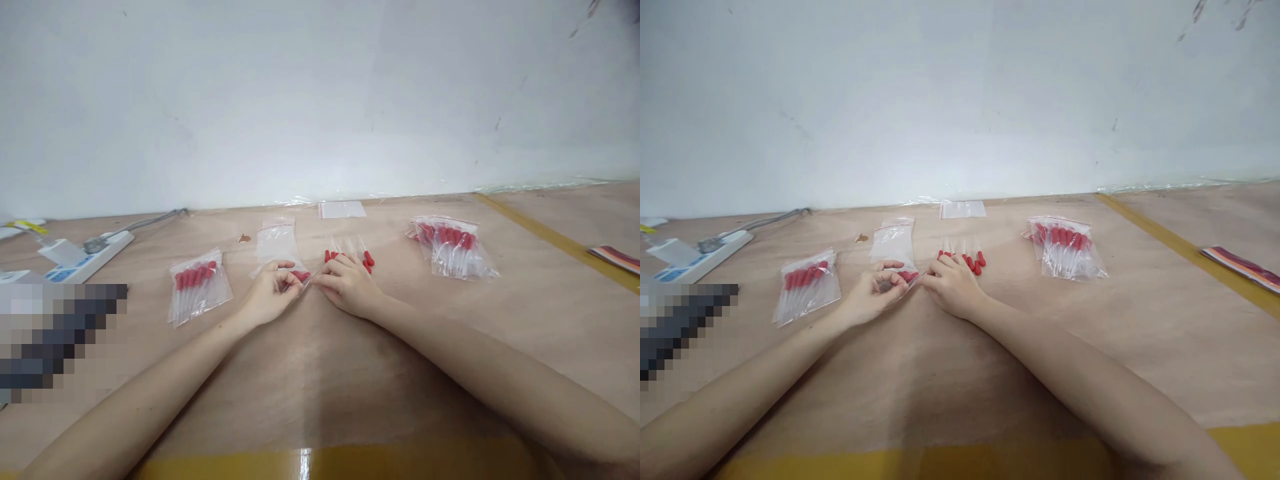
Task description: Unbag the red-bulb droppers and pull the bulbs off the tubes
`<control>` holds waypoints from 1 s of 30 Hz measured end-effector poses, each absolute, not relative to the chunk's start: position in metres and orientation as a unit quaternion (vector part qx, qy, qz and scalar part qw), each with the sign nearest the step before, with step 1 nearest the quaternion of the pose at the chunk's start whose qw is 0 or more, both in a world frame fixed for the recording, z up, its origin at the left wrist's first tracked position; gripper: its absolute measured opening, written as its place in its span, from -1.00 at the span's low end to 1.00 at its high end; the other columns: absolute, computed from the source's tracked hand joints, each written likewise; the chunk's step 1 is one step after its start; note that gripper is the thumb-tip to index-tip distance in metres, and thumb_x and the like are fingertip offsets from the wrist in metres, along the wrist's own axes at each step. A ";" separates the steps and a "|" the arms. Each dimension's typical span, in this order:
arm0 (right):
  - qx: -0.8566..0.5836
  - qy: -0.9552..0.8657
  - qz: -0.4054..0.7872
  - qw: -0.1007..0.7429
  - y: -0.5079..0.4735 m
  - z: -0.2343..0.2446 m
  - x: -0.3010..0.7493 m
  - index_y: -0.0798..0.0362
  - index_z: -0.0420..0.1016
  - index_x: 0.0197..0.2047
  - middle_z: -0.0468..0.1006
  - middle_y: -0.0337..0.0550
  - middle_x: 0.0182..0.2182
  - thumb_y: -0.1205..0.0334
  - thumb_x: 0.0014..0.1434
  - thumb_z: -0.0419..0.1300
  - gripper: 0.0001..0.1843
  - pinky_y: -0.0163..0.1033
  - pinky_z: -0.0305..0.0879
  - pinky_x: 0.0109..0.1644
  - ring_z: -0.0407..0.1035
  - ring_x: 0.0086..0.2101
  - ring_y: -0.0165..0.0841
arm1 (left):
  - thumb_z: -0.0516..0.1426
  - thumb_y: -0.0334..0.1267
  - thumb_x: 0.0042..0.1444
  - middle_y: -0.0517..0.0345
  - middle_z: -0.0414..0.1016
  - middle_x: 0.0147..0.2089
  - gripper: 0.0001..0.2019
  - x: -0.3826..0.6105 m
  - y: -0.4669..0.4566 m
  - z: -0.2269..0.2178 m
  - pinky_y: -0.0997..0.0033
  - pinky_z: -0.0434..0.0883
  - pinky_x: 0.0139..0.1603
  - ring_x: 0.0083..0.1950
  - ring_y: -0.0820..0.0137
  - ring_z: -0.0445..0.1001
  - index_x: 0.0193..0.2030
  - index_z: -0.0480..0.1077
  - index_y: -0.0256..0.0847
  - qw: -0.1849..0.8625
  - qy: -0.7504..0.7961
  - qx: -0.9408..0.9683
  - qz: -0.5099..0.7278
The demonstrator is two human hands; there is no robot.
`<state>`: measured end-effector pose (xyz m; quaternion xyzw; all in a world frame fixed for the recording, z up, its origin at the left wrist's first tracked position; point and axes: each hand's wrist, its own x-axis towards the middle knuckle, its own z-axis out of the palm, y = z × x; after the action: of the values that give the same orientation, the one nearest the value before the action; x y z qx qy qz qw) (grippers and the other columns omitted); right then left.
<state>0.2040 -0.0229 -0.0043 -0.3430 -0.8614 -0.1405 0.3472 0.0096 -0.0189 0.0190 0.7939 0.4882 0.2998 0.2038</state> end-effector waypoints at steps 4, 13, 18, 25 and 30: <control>-0.331 -0.853 -0.182 0.359 -0.021 -0.003 0.190 -0.01 0.47 -0.33 0.44 -0.20 -0.37 0.30 0.16 0.03 -0.81 -0.23 -0.04 -0.23 0.16 -0.33 -0.40 | 0.11 -0.25 -0.03 -0.02 0.40 -0.18 -0.86 0.007 -0.018 0.015 0.16 0.22 0.08 0.07 0.23 0.27 -0.53 0.39 -0.23 0.239 0.473 0.788 0.313; -0.285 -0.835 -0.280 0.380 -0.020 -0.012 0.182 0.05 0.37 -0.51 0.44 -0.26 -0.45 0.36 0.15 0.02 -0.77 -0.21 -0.08 -0.23 0.12 -0.35 -0.41 | 0.06 -0.24 0.01 0.03 0.36 -0.14 -0.84 0.006 -0.014 0.000 0.24 0.28 0.01 -0.04 0.30 0.35 -0.48 0.38 -0.23 0.217 0.464 0.794 0.327; -0.285 -0.854 -0.257 0.351 -0.022 -0.010 0.179 0.06 0.37 -0.49 0.43 -0.25 -0.50 0.40 0.18 -0.02 -0.74 -0.20 -0.07 -0.20 0.13 -0.37 -0.42 | 0.01 -0.27 0.05 0.05 0.35 -0.14 -0.86 0.004 -0.018 0.009 0.27 0.32 -0.05 -0.08 0.33 0.36 -0.45 0.33 -0.23 0.163 0.460 0.823 0.291; -0.304 -0.870 -0.225 0.316 -0.023 -0.010 0.179 0.04 0.40 -0.46 0.43 -0.23 -0.50 0.38 0.21 -0.08 -0.69 -0.19 -0.06 -0.17 0.16 -0.36 -0.41 | -0.07 -0.35 0.12 -0.08 0.28 0.01 -0.82 0.004 -0.025 0.022 0.13 0.24 0.10 0.07 0.22 0.25 -0.26 0.34 -0.27 0.023 0.360 0.917 0.172; -0.271 -0.884 -0.222 0.309 -0.019 -0.011 0.178 0.06 0.40 -0.44 0.46 -0.22 -0.43 0.40 0.21 -0.10 -0.69 -0.18 -0.06 -0.13 0.18 -0.31 -0.40 | -0.07 -0.43 0.06 -0.13 0.28 0.05 -0.76 0.008 -0.024 0.015 0.13 0.25 0.11 0.09 0.23 0.26 -0.14 0.30 -0.31 0.017 0.369 0.915 0.161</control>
<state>0.1778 -0.0194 -0.0107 -0.2706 -0.8842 -0.2218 0.3095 0.0083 -0.0239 0.0147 0.9152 0.3689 0.1611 0.0174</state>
